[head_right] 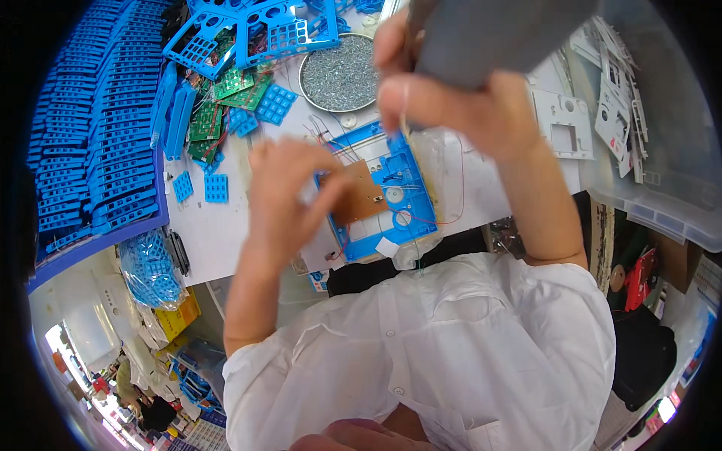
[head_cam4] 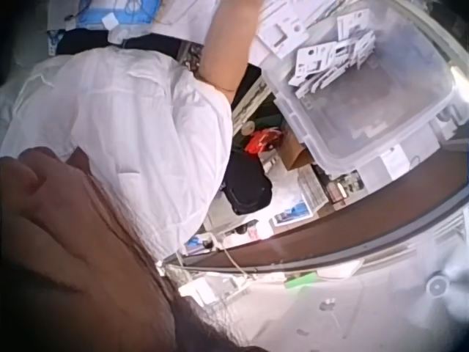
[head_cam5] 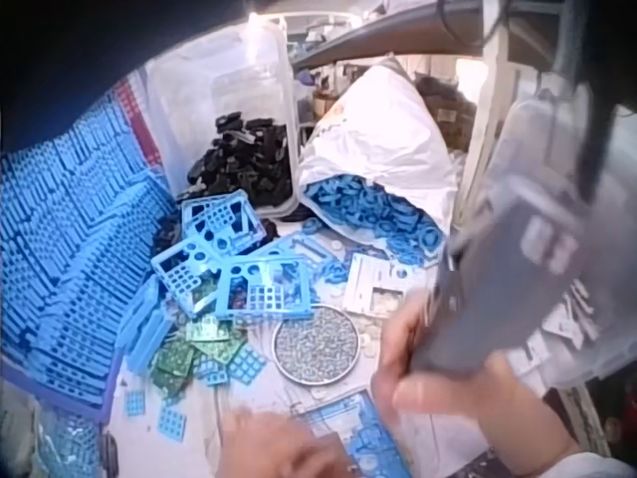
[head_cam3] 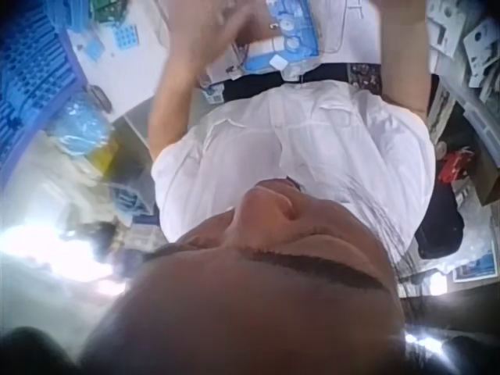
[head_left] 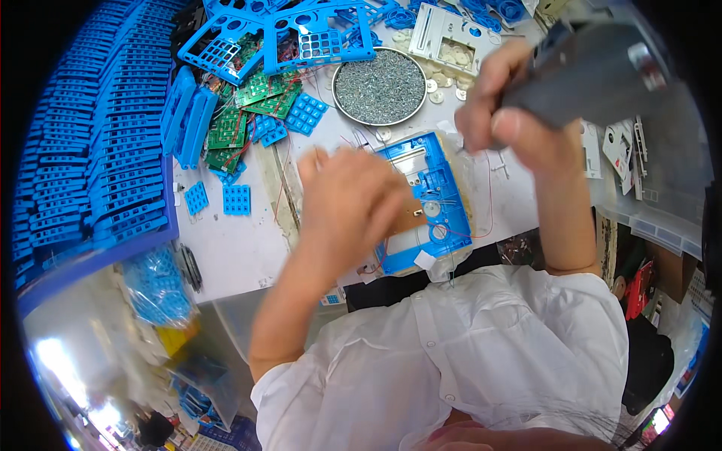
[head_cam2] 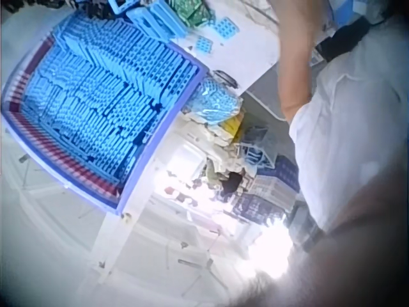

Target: Assembling the components of an electronic toy calculator using an electric screwdriver.

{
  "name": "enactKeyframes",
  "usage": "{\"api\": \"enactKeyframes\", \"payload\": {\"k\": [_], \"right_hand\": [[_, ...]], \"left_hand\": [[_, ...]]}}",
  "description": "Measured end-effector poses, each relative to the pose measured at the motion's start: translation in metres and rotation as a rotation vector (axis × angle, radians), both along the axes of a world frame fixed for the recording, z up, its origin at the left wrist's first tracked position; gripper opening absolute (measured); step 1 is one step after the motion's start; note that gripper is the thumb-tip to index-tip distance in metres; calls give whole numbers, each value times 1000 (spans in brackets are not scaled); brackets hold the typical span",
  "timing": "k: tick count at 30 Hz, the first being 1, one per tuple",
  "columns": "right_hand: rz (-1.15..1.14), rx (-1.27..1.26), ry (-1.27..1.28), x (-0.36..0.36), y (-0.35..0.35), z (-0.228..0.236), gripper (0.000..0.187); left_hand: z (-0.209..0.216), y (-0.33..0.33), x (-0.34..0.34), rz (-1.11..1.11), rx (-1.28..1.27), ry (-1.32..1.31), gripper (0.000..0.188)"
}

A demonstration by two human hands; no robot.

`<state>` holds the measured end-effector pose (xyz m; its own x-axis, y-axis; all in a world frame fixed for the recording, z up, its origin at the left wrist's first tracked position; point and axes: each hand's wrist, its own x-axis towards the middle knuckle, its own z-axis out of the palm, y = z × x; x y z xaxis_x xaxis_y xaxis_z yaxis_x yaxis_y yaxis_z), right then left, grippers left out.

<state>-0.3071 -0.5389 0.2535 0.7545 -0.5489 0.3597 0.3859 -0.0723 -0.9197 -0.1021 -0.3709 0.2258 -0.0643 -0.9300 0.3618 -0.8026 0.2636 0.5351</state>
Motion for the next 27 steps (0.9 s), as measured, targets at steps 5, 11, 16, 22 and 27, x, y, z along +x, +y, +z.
{"api": "enactKeyframes", "payload": {"k": [5, 11, 16, 22, 27], "right_hand": [[159, 290, -202, 4, 72, 7, 35], [461, 246, -338, 14, 80, 4, 29], [474, 262, -322, 17, 83, 5, 29], [479, 401, -346, 17, 90, 7, 30], [357, 227, -258, 17, 82, -5, 27]], "left_hand": [[-43, 61, -36, 64, -122, 133, 22], [-54, 78, -49, 125, -208, 269, 25], [-58, 78, -50, 138, -267, 306, 25], [-57, 79, -47, 139, -336, 292, 25], [-49, 84, -20, 231, -287, 399, 17]]}}
